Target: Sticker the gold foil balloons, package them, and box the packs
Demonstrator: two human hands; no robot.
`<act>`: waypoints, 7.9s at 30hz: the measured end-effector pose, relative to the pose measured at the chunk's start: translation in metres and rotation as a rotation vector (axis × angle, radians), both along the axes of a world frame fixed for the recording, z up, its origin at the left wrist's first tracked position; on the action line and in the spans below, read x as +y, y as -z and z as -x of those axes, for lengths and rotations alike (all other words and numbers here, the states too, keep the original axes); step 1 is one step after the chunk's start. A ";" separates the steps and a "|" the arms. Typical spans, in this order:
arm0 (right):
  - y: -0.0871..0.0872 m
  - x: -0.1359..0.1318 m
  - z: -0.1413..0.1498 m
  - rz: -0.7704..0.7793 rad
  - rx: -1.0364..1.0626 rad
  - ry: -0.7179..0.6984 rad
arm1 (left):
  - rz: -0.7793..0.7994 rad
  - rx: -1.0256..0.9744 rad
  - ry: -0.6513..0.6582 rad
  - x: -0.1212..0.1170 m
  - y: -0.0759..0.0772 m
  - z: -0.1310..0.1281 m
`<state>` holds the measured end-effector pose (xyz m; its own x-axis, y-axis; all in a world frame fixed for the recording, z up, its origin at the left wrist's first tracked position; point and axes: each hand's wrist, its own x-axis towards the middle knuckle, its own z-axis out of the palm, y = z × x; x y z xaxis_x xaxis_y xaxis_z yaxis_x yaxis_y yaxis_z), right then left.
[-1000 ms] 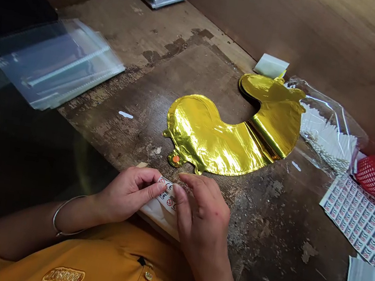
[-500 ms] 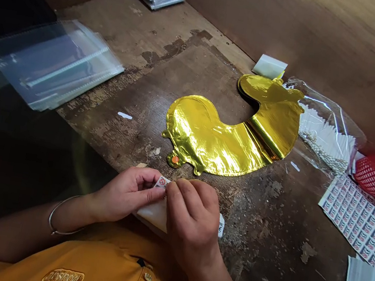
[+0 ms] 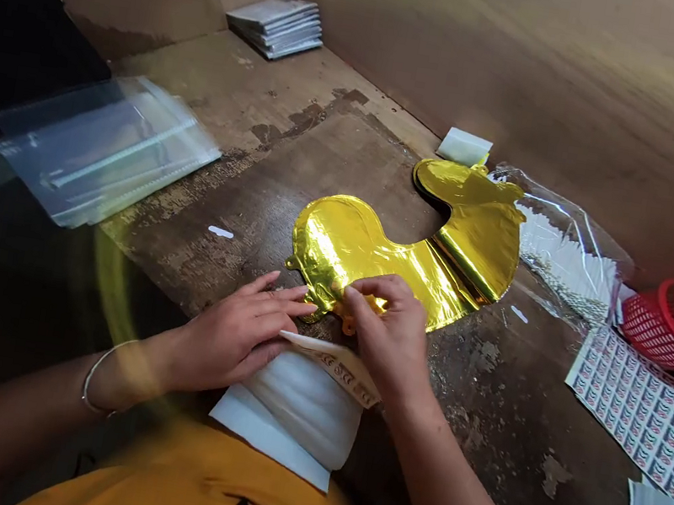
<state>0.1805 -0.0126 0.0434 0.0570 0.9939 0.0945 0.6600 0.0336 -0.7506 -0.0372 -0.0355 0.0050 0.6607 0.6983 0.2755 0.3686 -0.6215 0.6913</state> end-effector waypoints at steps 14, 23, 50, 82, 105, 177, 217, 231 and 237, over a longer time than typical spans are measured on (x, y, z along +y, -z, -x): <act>0.031 -0.001 0.007 0.038 -0.064 -0.044 | -0.058 0.129 0.081 0.008 0.012 0.001; 0.035 0.000 0.012 0.004 -0.121 -0.085 | -0.059 0.098 0.072 0.008 0.013 0.000; 0.039 0.021 0.007 0.006 -0.526 0.122 | -0.098 0.106 0.030 0.009 0.015 -0.001; 0.025 0.035 -0.012 0.250 0.042 -0.254 | -0.134 0.112 0.007 0.019 -0.015 0.000; -0.005 0.125 -0.131 -0.210 -0.256 0.203 | -0.040 0.081 0.272 0.049 0.003 -0.015; -0.010 -0.145 -0.030 -0.032 0.957 0.136 | 0.750 -0.729 -0.203 -0.064 -0.034 -0.036; -0.020 -0.150 -0.040 -0.090 0.451 0.214 | 0.757 -0.381 -0.315 -0.047 -0.057 -0.027; -0.005 -0.136 -0.029 0.058 0.551 0.258 | 0.499 -0.274 -0.507 -0.026 -0.031 -0.002; 0.002 -0.128 -0.018 0.078 0.516 0.217 | -0.262 0.039 -0.285 -0.035 -0.057 -0.022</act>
<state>0.1986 -0.1407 0.0419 0.2799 0.9573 -0.0730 0.1926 -0.1305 -0.9726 -0.0148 -0.0703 0.0625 0.4639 0.7649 0.4468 0.5751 -0.6437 0.5049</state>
